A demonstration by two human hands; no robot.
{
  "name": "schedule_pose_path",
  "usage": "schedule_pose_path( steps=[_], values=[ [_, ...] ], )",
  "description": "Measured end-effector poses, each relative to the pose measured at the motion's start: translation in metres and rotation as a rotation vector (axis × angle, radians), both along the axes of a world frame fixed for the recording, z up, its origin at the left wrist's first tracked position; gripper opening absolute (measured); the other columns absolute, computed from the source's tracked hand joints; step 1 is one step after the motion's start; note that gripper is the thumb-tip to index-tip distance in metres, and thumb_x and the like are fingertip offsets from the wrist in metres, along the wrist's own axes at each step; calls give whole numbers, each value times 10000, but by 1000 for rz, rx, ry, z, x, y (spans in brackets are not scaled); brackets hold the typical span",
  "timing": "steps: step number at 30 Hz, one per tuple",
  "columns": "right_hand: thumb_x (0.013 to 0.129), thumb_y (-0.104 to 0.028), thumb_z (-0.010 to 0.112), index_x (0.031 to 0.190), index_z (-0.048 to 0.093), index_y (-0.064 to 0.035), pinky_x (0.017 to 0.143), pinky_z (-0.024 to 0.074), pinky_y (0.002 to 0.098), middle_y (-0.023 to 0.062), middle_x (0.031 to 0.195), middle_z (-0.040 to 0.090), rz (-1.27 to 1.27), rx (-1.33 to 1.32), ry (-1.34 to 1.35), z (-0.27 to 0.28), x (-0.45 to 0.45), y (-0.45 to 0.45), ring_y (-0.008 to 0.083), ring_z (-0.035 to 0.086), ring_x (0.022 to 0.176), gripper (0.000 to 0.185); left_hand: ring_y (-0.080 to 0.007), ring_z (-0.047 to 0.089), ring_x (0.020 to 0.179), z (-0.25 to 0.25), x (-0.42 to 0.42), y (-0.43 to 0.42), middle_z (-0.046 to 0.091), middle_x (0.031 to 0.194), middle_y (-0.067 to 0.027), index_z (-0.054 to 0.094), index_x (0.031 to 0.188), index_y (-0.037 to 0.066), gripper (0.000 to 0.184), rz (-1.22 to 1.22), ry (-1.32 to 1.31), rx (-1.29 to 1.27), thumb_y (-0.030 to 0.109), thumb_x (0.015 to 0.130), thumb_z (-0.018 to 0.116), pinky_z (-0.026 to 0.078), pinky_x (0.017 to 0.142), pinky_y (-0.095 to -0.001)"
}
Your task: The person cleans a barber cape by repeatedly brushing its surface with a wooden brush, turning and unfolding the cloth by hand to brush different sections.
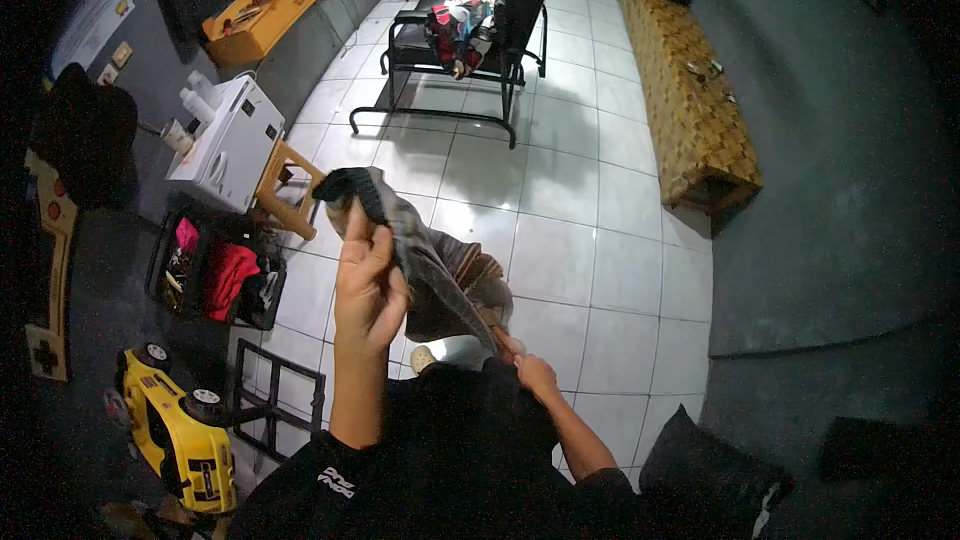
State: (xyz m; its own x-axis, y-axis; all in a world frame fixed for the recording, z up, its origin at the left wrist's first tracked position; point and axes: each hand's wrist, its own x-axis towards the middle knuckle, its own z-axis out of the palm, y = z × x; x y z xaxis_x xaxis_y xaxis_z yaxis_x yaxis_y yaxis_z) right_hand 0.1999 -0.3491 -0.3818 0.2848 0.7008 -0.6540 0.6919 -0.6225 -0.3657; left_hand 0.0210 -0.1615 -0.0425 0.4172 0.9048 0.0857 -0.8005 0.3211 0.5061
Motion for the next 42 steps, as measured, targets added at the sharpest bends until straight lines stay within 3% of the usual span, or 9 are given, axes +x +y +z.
schedule_pose_path(
  steps=[6, 12, 16, 19, 24, 27, 31, 35, 42],
  values=[
    [950, -406, 331, 820, 502, -46, 456, 371, 285, 37, 595, 486, -623, 540, 675, 105, 4, 45, 151, 476, 491, 419, -154, 546, 1002, -10, 9, 0, 506, 1170, -93, 269, 1364, 121, 480, 104, -110, -103, 4, 918, 401, 458, 903, -281],
    [956, -442, 291, 815, 435, -53, 449, 283, 204, -34, 590, 365, -492, 886, 1298, 226, -42, 67, 58, 338, 488, 438, -125, 515, 988, 4, 25, -11, 460, 1220, -48, 222, 1384, 157, 614, -105, -25, -78, -62, 861, 458, 439, 855, -271],
    [943, -311, 354, 1004, 498, 17, 665, 445, 458, 267, 806, 574, -151, 808, 431, 149, -58, 61, 397, 591, 778, 364, -190, 522, 1021, -4, 23, -10, 517, 1122, -78, 364, 1282, 84, 438, -165, -212, -50, -9, 870, 479, 418, 921, -351],
    [940, -309, 348, 1023, 479, 22, 668, 447, 487, 284, 830, 589, 98, 257, 21, 76, -32, 37, 421, 585, 784, 366, -217, 480, 1090, -12, 9, 3, 515, 1150, -86, 420, 1255, 76, 384, -146, -308, 6, 7, 878, 454, 372, 967, -391],
    [931, -294, 336, 947, 547, -9, 707, 439, 516, 259, 921, 584, 28, 65, -98, 33, 13, 5, 426, 566, 844, 354, -201, 434, 1166, -2, 5, 2, 426, 1309, -63, 307, 1360, 146, 514, 28, -148, -30, -15, 882, 406, 338, 1004, -410],
    [941, -314, 349, 832, 526, 0, 612, 453, 452, 193, 795, 592, -172, 627, 20, 46, 27, 23, 351, 592, 678, 377, -185, 446, 1153, 10, 13, 0, 384, 1342, -75, 47, 1426, 207, 805, 91, 12, 67, -111, 811, 459, 387, 973, -379],
    [949, -465, 297, 757, 403, -103, 382, 201, 176, -46, 564, 279, -792, 866, 968, 216, -13, 67, 27, 249, 432, 423, -159, 509, 1072, -5, 19, -1, 464, 1250, -88, 42, 1427, 186, 817, 65, 97, 143, -124, 805, 471, 464, 890, -315],
    [964, -423, 268, 817, 411, -89, 410, 232, 204, -43, 559, 274, -489, 832, 1060, 250, -42, 70, 40, 261, 449, 392, -147, 531, 1018, 4, 35, -13, 515, 1187, -82, 89, 1415, 106, 758, 58, 87, 46, -113, 807, 486, 476, 855, -292],
    [946, -313, 341, 1052, 514, -9, 682, 453, 460, 216, 826, 596, 174, 291, 87, 83, -33, 37, 378, 588, 798, 365, -178, 574, 915, -25, 13, 10, 605, 977, -78, 557, 1030, 2, 201, 96, -17, -121, -23, 847, 479, 435, 882, -331]
  ],
)
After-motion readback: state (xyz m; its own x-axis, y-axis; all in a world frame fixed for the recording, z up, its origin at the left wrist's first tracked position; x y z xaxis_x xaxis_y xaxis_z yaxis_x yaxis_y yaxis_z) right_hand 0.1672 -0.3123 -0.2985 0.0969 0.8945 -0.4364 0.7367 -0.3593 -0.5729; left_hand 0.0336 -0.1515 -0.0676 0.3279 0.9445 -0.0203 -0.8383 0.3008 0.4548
